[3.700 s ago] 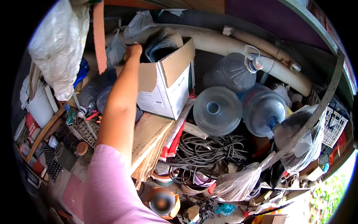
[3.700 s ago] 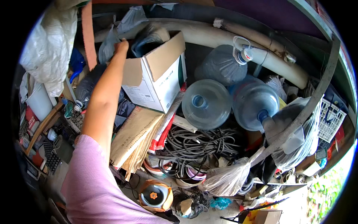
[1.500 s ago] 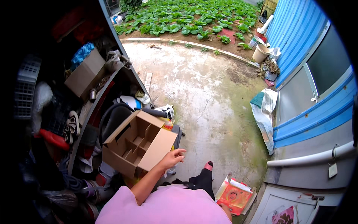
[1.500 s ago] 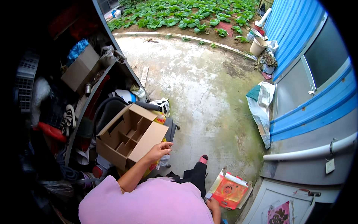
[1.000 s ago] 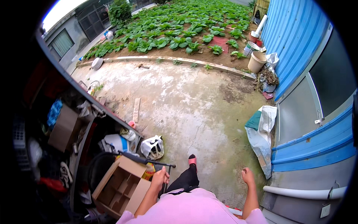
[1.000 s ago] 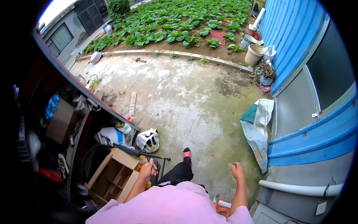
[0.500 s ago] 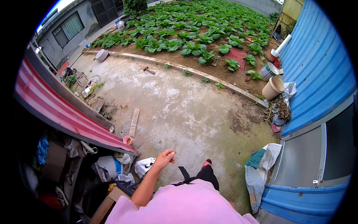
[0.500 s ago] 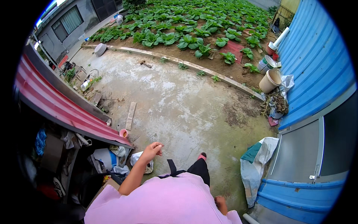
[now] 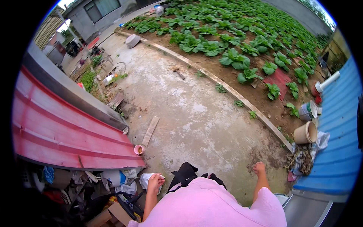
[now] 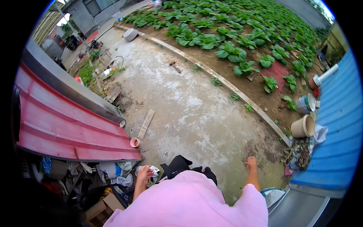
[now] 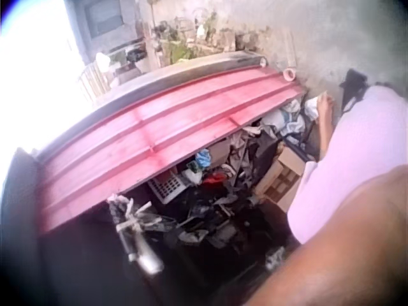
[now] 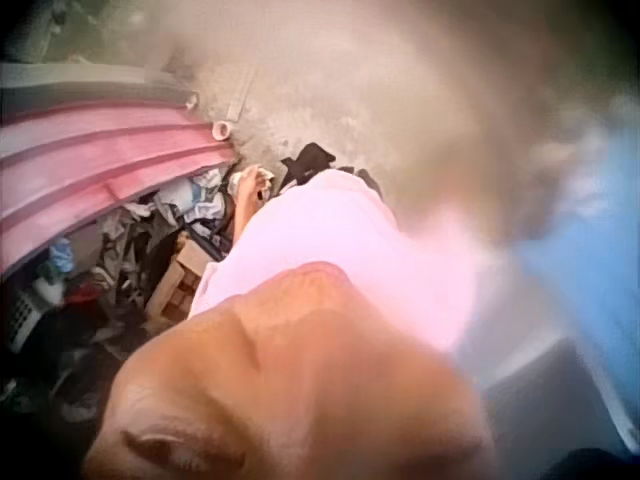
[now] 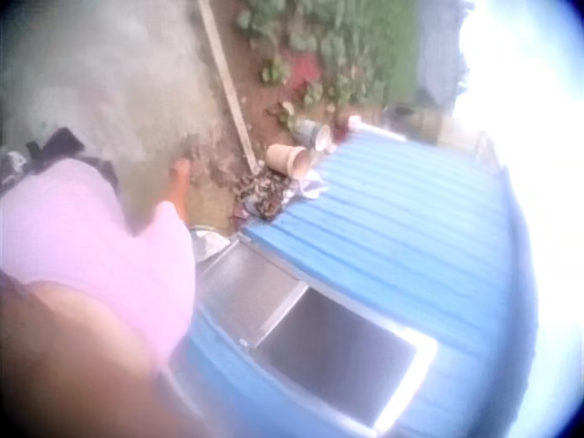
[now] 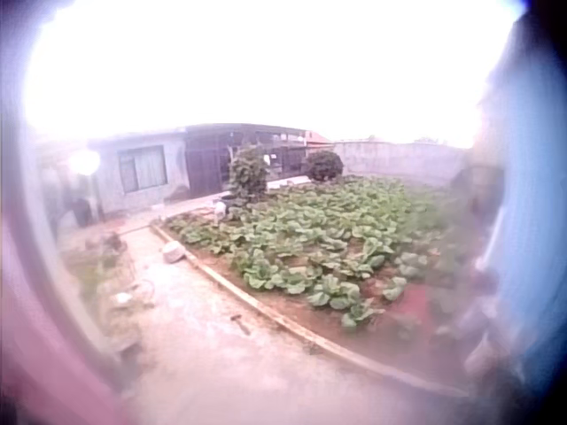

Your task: The person retrieves a hammer from a storage area and then sits on the ground to work on a small wooden object. They repeatedly strike the object with the hammer, adjusting its position between strikes.

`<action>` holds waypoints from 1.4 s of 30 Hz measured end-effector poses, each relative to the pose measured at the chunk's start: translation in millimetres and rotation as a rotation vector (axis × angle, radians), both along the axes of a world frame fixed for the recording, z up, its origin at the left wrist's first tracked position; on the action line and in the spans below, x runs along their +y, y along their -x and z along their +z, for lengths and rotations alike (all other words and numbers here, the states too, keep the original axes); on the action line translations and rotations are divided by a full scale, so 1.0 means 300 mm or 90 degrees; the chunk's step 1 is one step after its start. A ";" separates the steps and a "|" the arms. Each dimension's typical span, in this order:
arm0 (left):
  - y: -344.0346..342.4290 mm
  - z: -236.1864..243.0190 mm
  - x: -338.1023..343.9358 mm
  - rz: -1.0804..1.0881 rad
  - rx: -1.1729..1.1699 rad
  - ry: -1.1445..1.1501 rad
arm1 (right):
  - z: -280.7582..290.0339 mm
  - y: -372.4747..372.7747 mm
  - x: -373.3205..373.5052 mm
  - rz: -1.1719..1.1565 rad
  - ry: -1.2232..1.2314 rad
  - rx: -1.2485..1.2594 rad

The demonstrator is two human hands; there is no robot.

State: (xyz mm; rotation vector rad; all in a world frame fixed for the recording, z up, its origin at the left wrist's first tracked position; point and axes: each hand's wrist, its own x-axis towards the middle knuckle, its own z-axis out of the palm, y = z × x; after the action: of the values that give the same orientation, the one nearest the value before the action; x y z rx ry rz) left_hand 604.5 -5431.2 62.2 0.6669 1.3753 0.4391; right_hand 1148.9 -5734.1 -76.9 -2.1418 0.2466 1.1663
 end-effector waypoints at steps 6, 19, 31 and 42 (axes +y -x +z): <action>-0.141 -0.131 0.320 0.139 0.006 0.014 | 0.358 -0.278 0.955 0.029 -0.232 -0.196; -0.568 -0.090 1.455 0.073 0.032 -0.186 | -0.024 -0.073 1.427 0.395 0.163 0.237; -0.025 -0.785 1.289 -0.538 0.677 -0.212 | 0.055 -0.559 2.910 0.248 0.040 0.065; -0.261 -0.646 2.177 0.130 0.286 0.322 | 0.204 -0.414 4.227 0.414 -0.251 -0.034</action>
State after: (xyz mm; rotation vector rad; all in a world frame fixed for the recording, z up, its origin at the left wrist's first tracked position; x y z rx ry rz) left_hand 682.9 -4778.1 -131.7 0.2093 1.9013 0.0855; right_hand 1273.2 -4465.9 -15.6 -1.9324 -0.7005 1.3576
